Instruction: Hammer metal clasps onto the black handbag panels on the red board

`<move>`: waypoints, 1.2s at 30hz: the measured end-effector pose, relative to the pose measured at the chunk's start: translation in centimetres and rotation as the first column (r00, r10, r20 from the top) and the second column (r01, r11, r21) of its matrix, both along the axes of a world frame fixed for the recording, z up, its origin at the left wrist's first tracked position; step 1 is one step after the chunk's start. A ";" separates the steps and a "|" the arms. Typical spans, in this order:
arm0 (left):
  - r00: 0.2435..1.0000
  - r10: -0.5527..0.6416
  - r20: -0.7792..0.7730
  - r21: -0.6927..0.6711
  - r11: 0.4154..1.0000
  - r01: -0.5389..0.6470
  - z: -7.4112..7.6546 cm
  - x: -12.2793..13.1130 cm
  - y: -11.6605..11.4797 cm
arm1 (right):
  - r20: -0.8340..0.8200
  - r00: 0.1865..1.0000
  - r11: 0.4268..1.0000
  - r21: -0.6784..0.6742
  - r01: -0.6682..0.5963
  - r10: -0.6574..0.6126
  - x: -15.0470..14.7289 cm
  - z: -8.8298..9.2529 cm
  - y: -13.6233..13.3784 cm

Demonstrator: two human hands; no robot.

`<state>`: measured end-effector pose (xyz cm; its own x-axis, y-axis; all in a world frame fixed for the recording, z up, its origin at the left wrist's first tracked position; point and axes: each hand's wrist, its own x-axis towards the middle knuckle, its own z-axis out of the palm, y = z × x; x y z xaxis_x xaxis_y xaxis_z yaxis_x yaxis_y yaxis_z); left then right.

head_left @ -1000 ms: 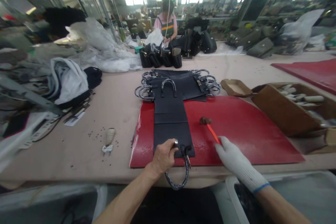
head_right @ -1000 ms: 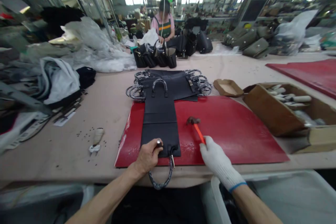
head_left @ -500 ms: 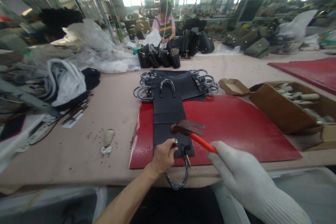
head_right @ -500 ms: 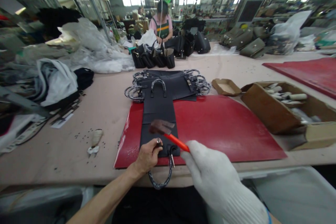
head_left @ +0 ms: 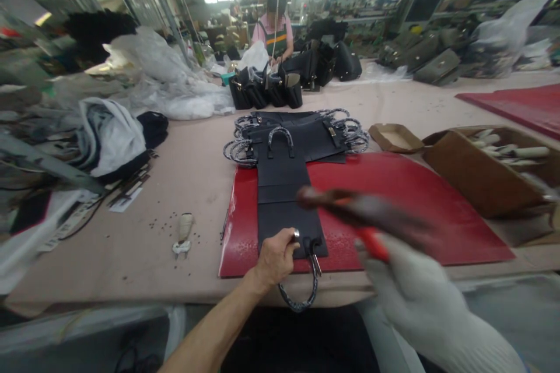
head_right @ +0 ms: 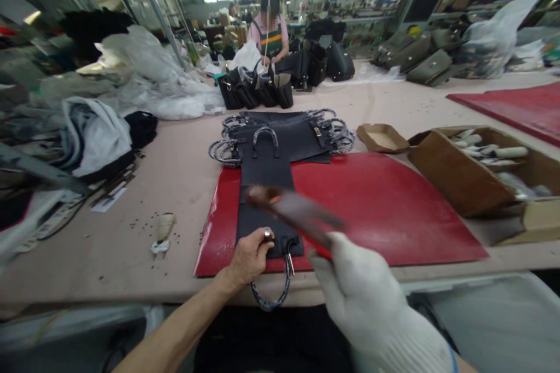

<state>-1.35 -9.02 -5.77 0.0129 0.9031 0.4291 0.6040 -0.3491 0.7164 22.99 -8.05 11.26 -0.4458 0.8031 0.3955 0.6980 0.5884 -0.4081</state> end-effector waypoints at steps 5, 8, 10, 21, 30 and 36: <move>1.000 -0.020 0.001 -0.030 0.999 0.020 0.3 0.0 -0.1 | 0.335 0.942 0.996 -0.088 0.005 0.025 1.2 -4.3 1.4; 1.000 -0.016 0.014 -0.028 0.999 0.016 0.4 -0.1 -0.1 | 0.438 0.887 0.977 -0.083 0.197 -0.142 2.4 -6.2 3.3; 1.000 -0.016 0.014 -0.028 0.999 0.017 0.3 -0.1 -0.2 | 0.493 0.837 0.955 -0.040 0.295 -0.238 3.1 -7.7 4.7; 0.999 -0.037 -0.033 -0.057 0.998 0.035 1.0 -0.5 -0.5 | 0.069 0.990 0.993 -0.019 -0.119 0.120 -3.5 -12.9 4.2; 0.835 0.265 0.482 -0.229 0.958 -0.172 1.5 -1.1 0.2 | 0.052 0.981 0.974 -0.144 -0.175 0.185 -5.5 -14.2 3.3; 0.744 0.571 0.347 -0.422 0.803 -0.420 3.5 -9.4 -1.0 | 0.045 0.984 0.975 -0.145 -0.167 0.175 -5.6 -13.9 3.4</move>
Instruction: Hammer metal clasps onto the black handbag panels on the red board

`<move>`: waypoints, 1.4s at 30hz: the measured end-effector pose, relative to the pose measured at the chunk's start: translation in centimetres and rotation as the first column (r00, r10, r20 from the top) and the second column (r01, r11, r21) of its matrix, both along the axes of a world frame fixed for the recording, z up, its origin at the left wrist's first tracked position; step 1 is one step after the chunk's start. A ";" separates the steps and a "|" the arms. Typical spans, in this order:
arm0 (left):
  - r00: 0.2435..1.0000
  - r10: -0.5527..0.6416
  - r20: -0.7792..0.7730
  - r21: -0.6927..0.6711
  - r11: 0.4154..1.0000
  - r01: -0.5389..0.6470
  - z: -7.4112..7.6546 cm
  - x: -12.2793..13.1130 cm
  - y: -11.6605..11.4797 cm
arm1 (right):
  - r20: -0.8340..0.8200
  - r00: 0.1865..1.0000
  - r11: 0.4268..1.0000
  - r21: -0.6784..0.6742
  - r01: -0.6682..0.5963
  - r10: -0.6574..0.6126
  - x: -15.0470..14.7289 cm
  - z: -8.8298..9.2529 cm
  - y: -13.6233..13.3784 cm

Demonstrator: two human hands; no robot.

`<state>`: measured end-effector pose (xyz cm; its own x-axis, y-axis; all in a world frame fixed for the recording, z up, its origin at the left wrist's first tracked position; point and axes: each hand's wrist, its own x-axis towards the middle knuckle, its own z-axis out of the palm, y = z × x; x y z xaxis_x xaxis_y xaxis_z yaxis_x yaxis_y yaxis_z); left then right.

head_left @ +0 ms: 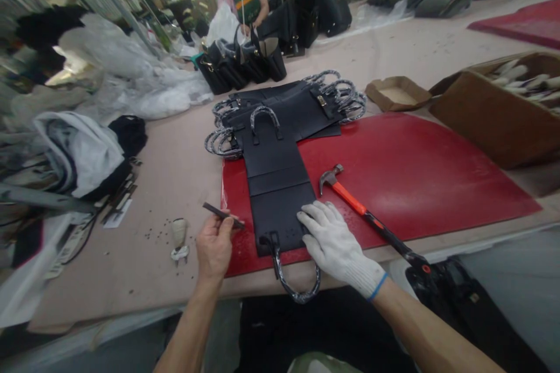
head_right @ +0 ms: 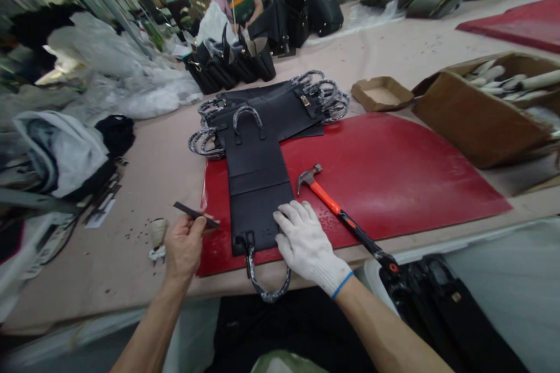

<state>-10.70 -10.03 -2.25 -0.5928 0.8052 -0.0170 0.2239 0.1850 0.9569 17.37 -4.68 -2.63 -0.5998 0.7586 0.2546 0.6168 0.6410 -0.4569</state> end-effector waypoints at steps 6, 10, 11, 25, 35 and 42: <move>0.787 -0.203 -0.583 -0.528 0.831 -0.176 0.4 -6.7 -1.4 | 0.001 1.000 1.000 0.011 0.001 -0.001 0.0 -0.3 0.0; 0.637 -0.440 -0.633 -0.712 0.654 -0.257 0.7 -6.3 -0.9 | 0.006 1.000 0.999 0.039 -0.013 0.013 0.1 -0.5 0.2; 0.627 -0.456 -0.632 -0.721 0.642 -0.260 0.8 -6.1 -0.8 | 0.008 1.000 0.999 0.051 -0.016 0.016 0.1 -0.6 0.3; 0.657 -0.488 -0.574 -0.715 0.690 -0.112 0.3 -6.8 2.4 | 0.035 0.999 0.988 0.151 -0.034 0.029 0.1 -1.9 1.1; 0.643 -0.577 -0.504 -0.801 0.591 -0.099 0.2 -8.3 4.6 | 0.051 0.999 0.998 0.058 -0.009 0.006 -0.2 -0.7 0.3; 0.628 -0.570 -0.530 -0.802 0.578 -0.153 0.5 -8.6 5.0 | 0.032 0.999 1.000 0.025 0.001 -0.002 -0.3 -0.5 0.1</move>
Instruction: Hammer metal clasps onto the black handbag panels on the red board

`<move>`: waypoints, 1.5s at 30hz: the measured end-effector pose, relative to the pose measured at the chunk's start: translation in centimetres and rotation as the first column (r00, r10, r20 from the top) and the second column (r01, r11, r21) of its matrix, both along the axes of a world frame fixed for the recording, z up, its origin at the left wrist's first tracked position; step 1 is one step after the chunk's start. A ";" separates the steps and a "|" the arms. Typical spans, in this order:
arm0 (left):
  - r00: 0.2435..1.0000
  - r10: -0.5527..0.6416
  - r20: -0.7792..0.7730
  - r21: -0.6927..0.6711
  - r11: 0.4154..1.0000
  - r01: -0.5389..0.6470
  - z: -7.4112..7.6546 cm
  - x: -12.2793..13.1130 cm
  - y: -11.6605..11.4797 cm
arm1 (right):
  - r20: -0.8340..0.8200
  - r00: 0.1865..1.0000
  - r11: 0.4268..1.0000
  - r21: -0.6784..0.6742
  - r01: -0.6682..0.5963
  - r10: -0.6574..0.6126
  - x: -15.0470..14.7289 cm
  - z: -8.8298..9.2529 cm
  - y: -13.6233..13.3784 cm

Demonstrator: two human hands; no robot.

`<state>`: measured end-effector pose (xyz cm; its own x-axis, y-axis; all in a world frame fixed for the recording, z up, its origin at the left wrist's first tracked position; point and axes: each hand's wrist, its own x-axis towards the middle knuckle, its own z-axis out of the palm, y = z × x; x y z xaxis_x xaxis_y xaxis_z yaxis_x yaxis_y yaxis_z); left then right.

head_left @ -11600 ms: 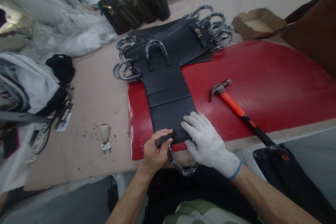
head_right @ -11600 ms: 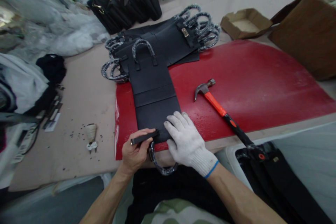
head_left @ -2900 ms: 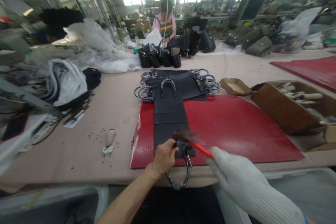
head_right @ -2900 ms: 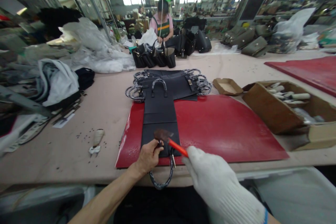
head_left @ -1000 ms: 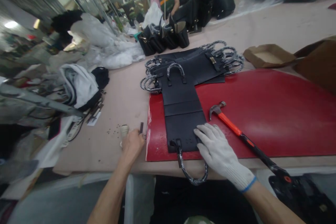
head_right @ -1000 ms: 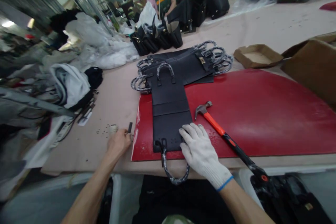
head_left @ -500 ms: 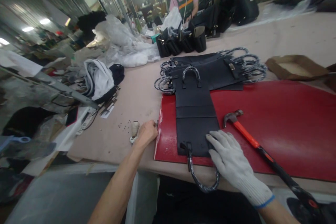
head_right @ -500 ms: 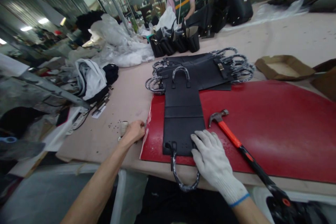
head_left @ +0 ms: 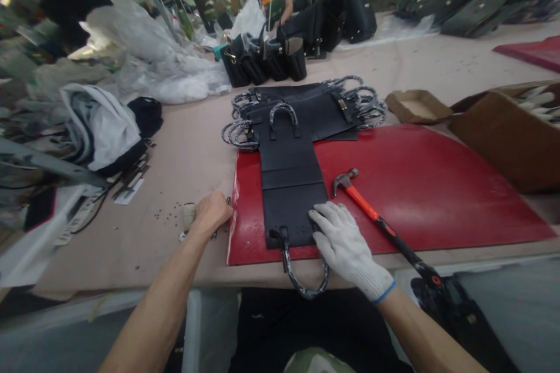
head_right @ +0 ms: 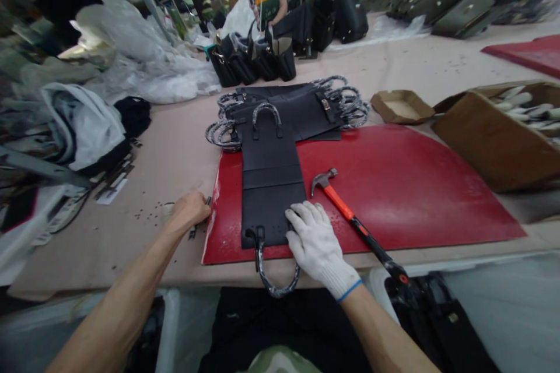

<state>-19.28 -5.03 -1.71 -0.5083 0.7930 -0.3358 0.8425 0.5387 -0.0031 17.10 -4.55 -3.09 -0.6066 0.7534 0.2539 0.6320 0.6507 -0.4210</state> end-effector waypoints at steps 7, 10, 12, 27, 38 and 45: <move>0.705 0.056 0.707 0.458 0.723 -0.517 1.9 1.4 -2.9 | -0.034 0.999 1.000 -0.010 0.018 -0.018 0.0 0.0 -0.2; 0.390 -0.160 0.907 0.394 0.653 -0.647 2.1 7.0 -3.2 | -0.037 0.999 1.000 -0.004 0.017 -0.017 -0.1 -0.1 -0.2; 0.263 -0.264 0.928 0.373 0.677 -0.634 1.6 11.1 -3.1 | -0.033 0.999 1.000 -0.001 0.014 -0.014 -0.1 -0.1 -0.2; 0.443 -0.525 0.726 0.679 0.650 -0.343 -3.0 16.0 -3.8 | -0.078 0.997 1.000 -0.013 0.027 -0.028 0.0 0.0 -0.4; 0.543 -0.568 0.619 0.758 0.613 -0.223 -2.7 16.1 -3.7 | -0.088 0.996 0.999 -0.035 0.028 -0.031 0.0 -0.1 -0.2; 0.590 -0.628 0.508 0.816 0.569 -0.096 -2.6 16.0 -3.6 | -0.081 0.996 0.999 -0.032 0.029 -0.032 0.0 -0.2 -0.3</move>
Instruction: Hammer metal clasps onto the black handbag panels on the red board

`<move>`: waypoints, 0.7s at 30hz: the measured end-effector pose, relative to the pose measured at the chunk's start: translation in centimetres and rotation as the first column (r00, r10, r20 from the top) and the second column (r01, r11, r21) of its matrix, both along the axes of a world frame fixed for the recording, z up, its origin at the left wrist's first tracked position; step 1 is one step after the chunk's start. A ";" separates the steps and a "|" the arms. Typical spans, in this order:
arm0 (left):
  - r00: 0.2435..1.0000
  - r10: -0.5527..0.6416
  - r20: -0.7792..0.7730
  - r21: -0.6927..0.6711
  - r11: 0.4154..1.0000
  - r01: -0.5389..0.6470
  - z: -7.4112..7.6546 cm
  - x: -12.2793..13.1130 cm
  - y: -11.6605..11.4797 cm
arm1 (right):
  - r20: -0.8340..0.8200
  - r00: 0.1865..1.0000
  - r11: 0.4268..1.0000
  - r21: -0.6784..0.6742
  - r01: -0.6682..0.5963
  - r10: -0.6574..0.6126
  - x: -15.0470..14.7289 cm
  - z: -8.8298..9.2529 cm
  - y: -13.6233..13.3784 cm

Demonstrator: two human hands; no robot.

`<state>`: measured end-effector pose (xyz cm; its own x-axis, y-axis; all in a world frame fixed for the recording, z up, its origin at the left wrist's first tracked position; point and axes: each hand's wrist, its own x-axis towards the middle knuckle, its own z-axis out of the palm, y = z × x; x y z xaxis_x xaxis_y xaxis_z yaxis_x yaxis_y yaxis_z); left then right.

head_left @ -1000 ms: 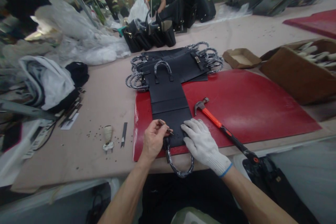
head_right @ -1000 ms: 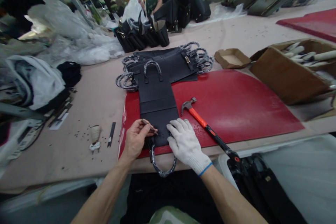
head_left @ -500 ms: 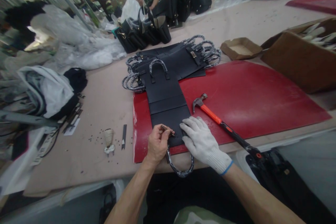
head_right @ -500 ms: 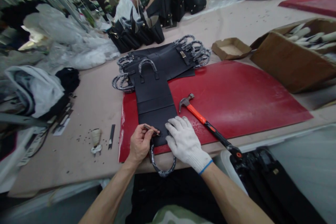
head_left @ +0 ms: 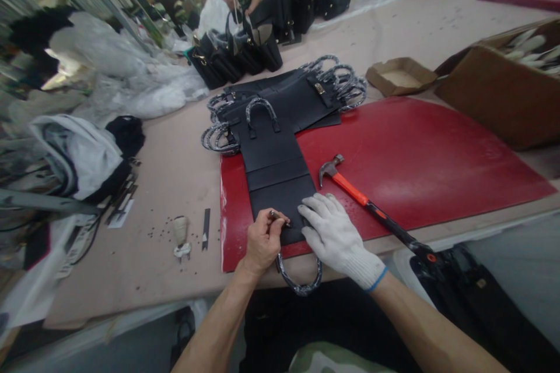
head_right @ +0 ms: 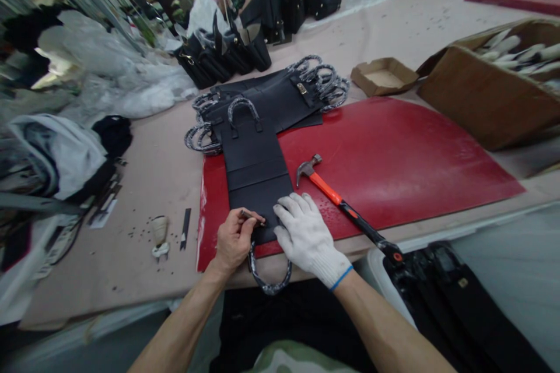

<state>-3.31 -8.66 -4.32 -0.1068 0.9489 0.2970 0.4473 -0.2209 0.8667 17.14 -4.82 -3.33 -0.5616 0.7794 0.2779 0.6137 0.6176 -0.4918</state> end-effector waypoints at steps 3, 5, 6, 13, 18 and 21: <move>0.998 -0.044 -0.035 0.019 0.999 0.045 0.2 -0.2 0.1 | -0.002 1.000 1.000 0.002 0.000 0.000 0.1 0.0 0.0; 0.996 -0.069 -0.050 0.015 0.997 0.070 0.3 -0.3 0.1 | -0.005 1.000 1.000 0.005 -0.001 0.001 0.1 0.0 0.0; 0.996 -0.075 -0.056 0.005 0.997 0.075 0.4 -0.3 0.2 | -0.008 1.000 1.000 0.008 -0.002 0.003 0.0 -0.1 0.0; 0.993 -0.064 -0.099 -0.033 0.998 0.061 0.6 -0.1 0.0 | -0.106 0.994 0.999 -0.012 0.036 -0.037 0.7 0.5 0.3; 0.993 -0.062 -0.101 0.019 0.998 0.065 0.0 0.3 -0.1 | 0.080 0.936 0.935 0.134 0.329 -0.341 5.1 1.8 1.5; 0.997 -0.037 -0.067 0.006 0.999 0.037 -0.1 0.6 0.0 | 0.399 0.773 0.870 0.189 0.456 -0.492 7.7 1.9 1.8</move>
